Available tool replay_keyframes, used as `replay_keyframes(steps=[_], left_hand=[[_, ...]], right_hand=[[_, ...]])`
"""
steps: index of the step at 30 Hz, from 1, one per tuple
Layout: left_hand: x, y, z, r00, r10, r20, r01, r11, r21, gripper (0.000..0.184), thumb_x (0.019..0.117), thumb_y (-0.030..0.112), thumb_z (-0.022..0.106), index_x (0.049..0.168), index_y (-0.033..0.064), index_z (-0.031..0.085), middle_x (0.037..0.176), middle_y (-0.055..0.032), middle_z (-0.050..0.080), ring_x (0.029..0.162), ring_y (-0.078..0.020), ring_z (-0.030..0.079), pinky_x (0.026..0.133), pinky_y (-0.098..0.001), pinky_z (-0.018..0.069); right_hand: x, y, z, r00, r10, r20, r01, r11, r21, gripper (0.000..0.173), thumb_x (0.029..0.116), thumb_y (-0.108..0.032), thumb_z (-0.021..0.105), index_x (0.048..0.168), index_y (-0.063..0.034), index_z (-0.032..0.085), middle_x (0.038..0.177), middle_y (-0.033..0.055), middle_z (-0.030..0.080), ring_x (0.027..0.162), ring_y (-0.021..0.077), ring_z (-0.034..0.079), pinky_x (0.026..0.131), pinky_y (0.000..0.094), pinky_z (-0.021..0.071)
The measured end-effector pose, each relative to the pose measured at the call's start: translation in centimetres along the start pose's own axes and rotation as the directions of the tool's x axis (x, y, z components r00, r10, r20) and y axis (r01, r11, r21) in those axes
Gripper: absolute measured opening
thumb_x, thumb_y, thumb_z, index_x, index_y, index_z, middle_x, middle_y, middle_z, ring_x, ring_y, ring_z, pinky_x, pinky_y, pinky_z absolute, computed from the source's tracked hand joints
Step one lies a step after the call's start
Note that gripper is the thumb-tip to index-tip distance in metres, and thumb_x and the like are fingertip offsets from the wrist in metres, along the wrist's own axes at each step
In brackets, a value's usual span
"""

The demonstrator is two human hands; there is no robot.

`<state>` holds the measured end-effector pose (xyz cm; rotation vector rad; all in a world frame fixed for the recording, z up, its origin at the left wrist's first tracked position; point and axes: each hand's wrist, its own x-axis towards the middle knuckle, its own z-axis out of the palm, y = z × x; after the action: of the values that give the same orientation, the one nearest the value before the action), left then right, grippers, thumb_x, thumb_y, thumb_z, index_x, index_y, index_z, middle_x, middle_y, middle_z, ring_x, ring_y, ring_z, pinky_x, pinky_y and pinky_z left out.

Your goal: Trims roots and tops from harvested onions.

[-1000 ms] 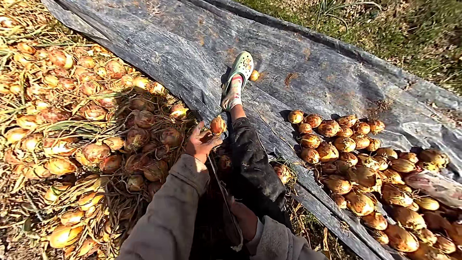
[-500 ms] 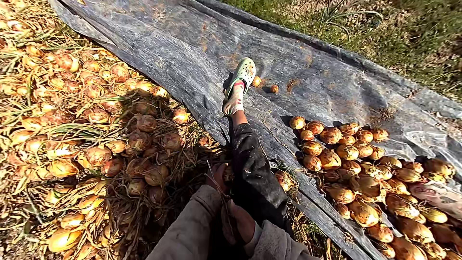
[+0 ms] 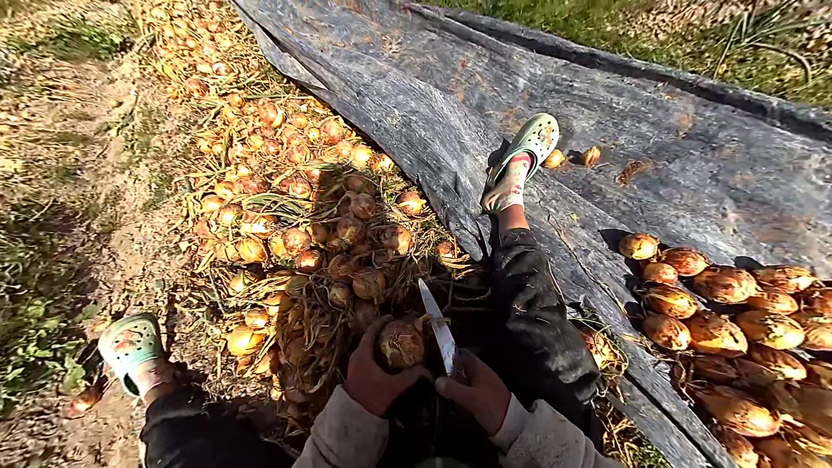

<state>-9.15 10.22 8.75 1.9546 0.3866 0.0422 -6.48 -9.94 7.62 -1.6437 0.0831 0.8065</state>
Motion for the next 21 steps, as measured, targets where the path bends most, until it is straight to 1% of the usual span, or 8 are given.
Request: replay_keyframes(steps=[2, 4, 8, 10, 13, 17, 19, 21], left_hand=[[-0.9, 0.6, 0.4, 0.998, 0.027, 0.053, -0.033, 0.993, 0.111, 0.108, 0.0511, 0.047, 0.094, 0.139, -0.0022, 0.056, 0.119, -0.0159, 0.072, 0.107, -0.0190, 0.071, 0.096, -0.0374, 0.0577], [-1.5, 1.3, 0.6, 0.993, 0.040, 0.113, -0.061, 0.979, 0.193, 0.106, 0.0521, 0.048, 0.093, 0.138, -0.0024, 0.058, 0.118, -0.0184, 0.072, 0.107, -0.0252, 0.071, 0.096, -0.0433, 0.0572], [-1.7, 2.6, 0.3, 0.967, 0.058, 0.249, -0.129, 0.952, 0.279, 0.105, 0.0533, 0.040, 0.097, 0.139, -0.0062, 0.057, 0.121, -0.0245, 0.070, 0.112, -0.0379, 0.067, 0.100, -0.0517, 0.0525], [-1.6, 3.5, -0.1, 0.937, 0.002, 0.349, -0.125, 0.935, 0.332, 0.107, 0.0558, 0.031, 0.098, 0.145, -0.0066, 0.052, 0.131, -0.0272, 0.065, 0.123, -0.0450, 0.060, 0.108, -0.0549, 0.0456], [-1.6, 3.5, -0.2, 0.917, 0.032, 0.398, -0.206, 0.892, 0.403, 0.099, 0.0612, 0.022, 0.096, 0.145, -0.0069, 0.051, 0.139, -0.0269, 0.061, 0.129, -0.0489, 0.055, 0.112, -0.0575, 0.0403], [-2.2, -0.1, 1.0, 0.875, 0.433, 0.219, -0.482, 0.725, 0.492, 0.088, 0.0451, 0.030, 0.091, 0.124, -0.0043, 0.070, 0.114, -0.0232, 0.073, 0.104, -0.0480, 0.068, 0.090, -0.0603, 0.0543], [-2.5, -1.0, 1.4, 0.868, 0.459, 0.193, -0.489, 0.715, 0.499, 0.087, 0.0458, 0.027, 0.089, 0.124, -0.0044, 0.070, 0.116, -0.0254, 0.072, 0.105, -0.0490, 0.069, 0.088, -0.0600, 0.0569], [-3.1, -1.1, 1.8, 0.911, 0.361, 0.198, -0.411, 0.781, 0.470, 0.086, 0.0532, 0.020, 0.091, 0.130, -0.0077, 0.065, 0.126, -0.0319, 0.066, 0.105, -0.0478, 0.071, 0.084, -0.0574, 0.0600]], right_hand=[[-0.3, -1.1, 0.3, 0.996, -0.084, -0.033, 0.077, 0.983, -0.165, 0.100, 0.0673, -0.056, 0.085, 0.138, 0.0054, 0.051, 0.118, 0.0171, 0.069, 0.109, 0.0217, 0.067, 0.097, 0.0407, 0.0539], [-0.4, -2.1, 0.3, 0.988, -0.142, -0.065, 0.119, 0.954, -0.274, 0.099, 0.0673, -0.057, 0.085, 0.136, 0.0061, 0.052, 0.116, 0.0190, 0.069, 0.110, 0.0255, 0.068, 0.098, 0.0433, 0.0535], [-0.6, -2.4, 0.2, 0.953, -0.285, -0.100, 0.231, 0.900, -0.371, 0.078, 0.0803, -0.056, 0.074, 0.126, 0.0054, 0.059, 0.102, 0.0167, 0.072, 0.097, 0.0242, 0.070, 0.088, 0.0431, 0.0561], [-0.6, -2.3, 0.0, 0.956, -0.289, -0.045, 0.253, 0.894, -0.369, 0.065, 0.0913, -0.047, 0.066, 0.126, 0.0067, 0.059, 0.104, 0.0177, 0.071, 0.098, 0.0239, 0.070, 0.089, 0.0415, 0.0556], [-0.3, -1.9, -0.2, 0.972, -0.235, -0.004, 0.220, 0.913, -0.344, 0.060, 0.0962, -0.041, 0.060, 0.130, 0.0073, 0.056, 0.110, 0.0192, 0.070, 0.104, 0.0234, 0.069, 0.094, 0.0396, 0.0539], [0.2, -1.3, -0.3, 0.994, -0.074, 0.077, 0.089, 0.974, -0.208, 0.056, 0.0996, -0.035, 0.057, 0.137, 0.0061, 0.053, 0.117, 0.0180, 0.068, 0.107, 0.0191, 0.066, 0.096, 0.0365, 0.0523], [0.6, -0.7, -0.1, 0.992, 0.002, 0.126, 0.013, 0.993, -0.120, 0.048, 0.1018, -0.032, 0.055, 0.133, 0.0041, 0.053, 0.109, 0.0132, 0.066, 0.093, 0.0149, 0.065, 0.086, 0.0344, 0.0530], [0.9, -0.3, -0.1, 0.988, 0.045, 0.149, -0.032, 0.996, -0.088, 0.044, 0.1036, -0.030, 0.054, 0.131, 0.0036, 0.056, 0.108, 0.0133, 0.067, 0.095, 0.0153, 0.065, 0.088, 0.0359, 0.0521]])
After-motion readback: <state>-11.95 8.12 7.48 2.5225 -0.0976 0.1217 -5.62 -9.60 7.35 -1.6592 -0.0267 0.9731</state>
